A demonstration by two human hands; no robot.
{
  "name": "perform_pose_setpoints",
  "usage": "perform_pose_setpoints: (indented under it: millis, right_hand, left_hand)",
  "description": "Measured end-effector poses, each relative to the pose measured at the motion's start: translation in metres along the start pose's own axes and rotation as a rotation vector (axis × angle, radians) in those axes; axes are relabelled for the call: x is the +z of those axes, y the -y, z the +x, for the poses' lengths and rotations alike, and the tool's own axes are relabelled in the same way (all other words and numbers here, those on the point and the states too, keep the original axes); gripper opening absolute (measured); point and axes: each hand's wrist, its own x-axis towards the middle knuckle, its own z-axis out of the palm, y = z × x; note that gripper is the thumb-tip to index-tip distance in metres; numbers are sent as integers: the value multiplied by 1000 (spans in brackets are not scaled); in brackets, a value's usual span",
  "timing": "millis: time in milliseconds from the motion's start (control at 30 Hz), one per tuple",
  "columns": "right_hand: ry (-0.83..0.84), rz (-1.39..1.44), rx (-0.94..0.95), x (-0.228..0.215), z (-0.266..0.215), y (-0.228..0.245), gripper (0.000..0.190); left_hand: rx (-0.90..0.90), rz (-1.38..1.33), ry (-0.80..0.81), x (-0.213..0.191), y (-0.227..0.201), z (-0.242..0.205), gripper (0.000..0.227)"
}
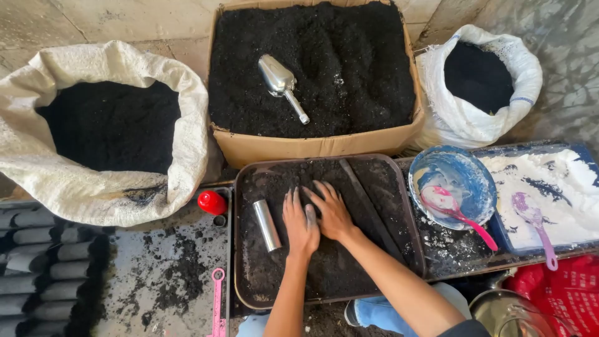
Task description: Mixing black powder with a white binding agent and water by hand in a tray to create a uniform mixture.
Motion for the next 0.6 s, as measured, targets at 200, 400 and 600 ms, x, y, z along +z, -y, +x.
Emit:
perform_pose_setpoints:
  millis: [200, 400, 600]
  right_hand:
    - [-473, 4, -187, 22, -30, 4, 11]
    - [-472, 80, -279, 27, -22, -10, 15]
    - [-347, 303, -116, 8, -13, -23, 14]
  left_hand:
    - [79, -28, -104, 14, 8, -18, 32]
    - [69, 14, -84, 22, 25, -23, 24]
    - [86, -75, -104, 17, 22, -17, 20]
